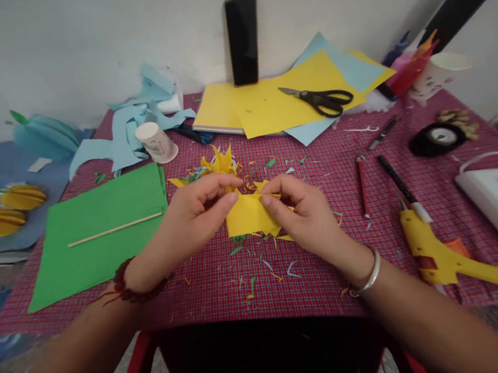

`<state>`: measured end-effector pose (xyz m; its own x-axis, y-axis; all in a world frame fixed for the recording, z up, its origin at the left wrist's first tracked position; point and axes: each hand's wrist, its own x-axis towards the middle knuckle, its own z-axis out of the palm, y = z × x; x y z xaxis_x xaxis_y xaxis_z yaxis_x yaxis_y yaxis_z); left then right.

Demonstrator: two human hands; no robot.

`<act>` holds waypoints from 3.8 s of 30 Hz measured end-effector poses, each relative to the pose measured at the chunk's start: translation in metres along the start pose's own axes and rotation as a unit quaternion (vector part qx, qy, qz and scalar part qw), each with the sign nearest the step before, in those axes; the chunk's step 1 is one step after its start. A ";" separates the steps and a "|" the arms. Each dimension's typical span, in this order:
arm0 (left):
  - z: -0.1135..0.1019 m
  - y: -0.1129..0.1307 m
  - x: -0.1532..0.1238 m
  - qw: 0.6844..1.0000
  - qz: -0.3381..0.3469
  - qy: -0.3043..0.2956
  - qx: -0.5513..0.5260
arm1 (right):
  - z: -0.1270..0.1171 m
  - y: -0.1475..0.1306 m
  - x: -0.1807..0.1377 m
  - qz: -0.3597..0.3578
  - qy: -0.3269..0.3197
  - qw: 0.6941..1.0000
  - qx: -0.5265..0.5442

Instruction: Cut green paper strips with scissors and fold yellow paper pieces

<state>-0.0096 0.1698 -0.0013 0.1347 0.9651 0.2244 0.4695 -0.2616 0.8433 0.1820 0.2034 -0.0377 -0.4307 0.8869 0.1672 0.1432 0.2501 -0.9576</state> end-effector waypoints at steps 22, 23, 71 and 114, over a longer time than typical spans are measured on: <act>0.006 -0.036 -0.037 0.995 0.060 0.033 0.077 | 0.011 -0.006 0.001 -0.133 -0.140 0.971 -0.143; 0.006 -0.035 -0.038 0.996 0.048 0.036 0.058 | 0.011 -0.007 0.001 -0.138 -0.145 0.969 -0.147; 0.015 -0.043 -0.059 0.987 0.053 0.082 0.125 | 0.004 0.002 0.006 -0.098 -0.062 0.993 -0.012; 0.012 -0.047 -0.054 0.984 0.058 0.097 0.134 | 0.009 0.002 0.007 -0.055 0.025 0.998 -0.012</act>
<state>-0.0280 0.1301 -0.0588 0.0447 0.9051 0.4228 0.6779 -0.3384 0.6527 0.1715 0.2068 -0.0408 -0.4008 0.8713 0.2831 0.1194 0.3561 -0.9268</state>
